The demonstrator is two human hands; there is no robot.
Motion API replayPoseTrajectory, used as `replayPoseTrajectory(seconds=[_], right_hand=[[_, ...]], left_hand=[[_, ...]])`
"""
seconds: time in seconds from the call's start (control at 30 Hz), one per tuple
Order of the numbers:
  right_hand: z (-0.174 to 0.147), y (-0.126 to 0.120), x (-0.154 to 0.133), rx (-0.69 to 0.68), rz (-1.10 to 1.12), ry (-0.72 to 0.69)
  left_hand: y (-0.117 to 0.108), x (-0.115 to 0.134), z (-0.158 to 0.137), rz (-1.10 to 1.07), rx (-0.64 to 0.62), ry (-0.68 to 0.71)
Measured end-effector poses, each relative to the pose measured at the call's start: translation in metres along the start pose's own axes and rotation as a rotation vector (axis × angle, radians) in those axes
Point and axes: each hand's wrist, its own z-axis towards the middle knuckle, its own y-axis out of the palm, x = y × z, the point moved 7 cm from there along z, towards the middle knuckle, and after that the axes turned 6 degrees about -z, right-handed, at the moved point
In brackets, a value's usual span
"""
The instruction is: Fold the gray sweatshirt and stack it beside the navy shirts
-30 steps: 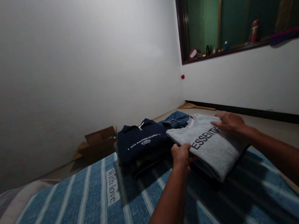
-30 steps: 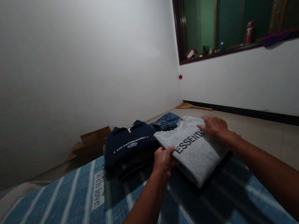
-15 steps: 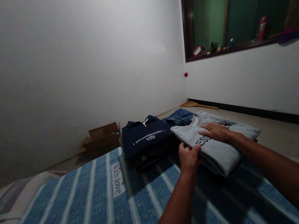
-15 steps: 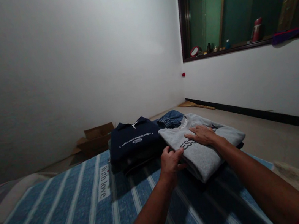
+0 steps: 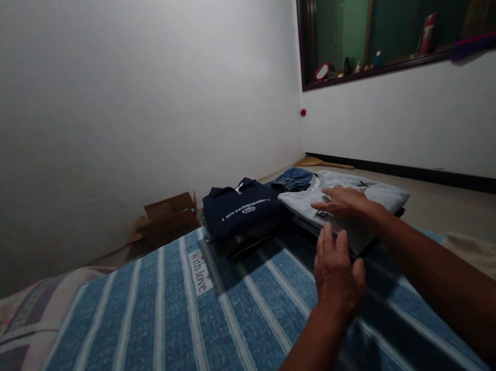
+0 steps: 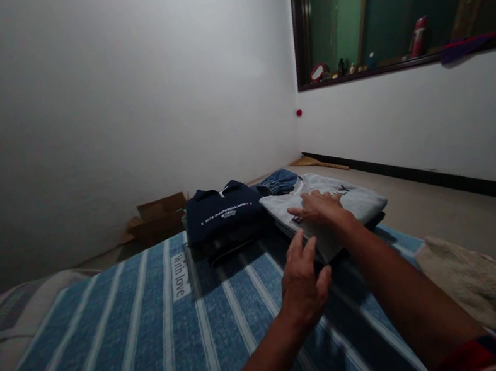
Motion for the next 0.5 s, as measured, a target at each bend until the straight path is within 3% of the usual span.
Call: replayPoseTrajectory(seconds=[0.13,0.3,0.5], right_hand=[[-0.010,0.013,-0.012,-0.049,0.044,0.072],[-0.014,0.013,-0.012,-0.043,0.066,0.096],[-0.023,0.009,-0.013,0.016,0.045,0.094]], left_hand=[[0.014,0.000,-0.007,0.133,-0.225,-0.045],[0.015,-0.018,-0.026,0.151,-0.224,-0.025],[0.018,-0.066,-0.100,0.261,-0.269,0.075]])
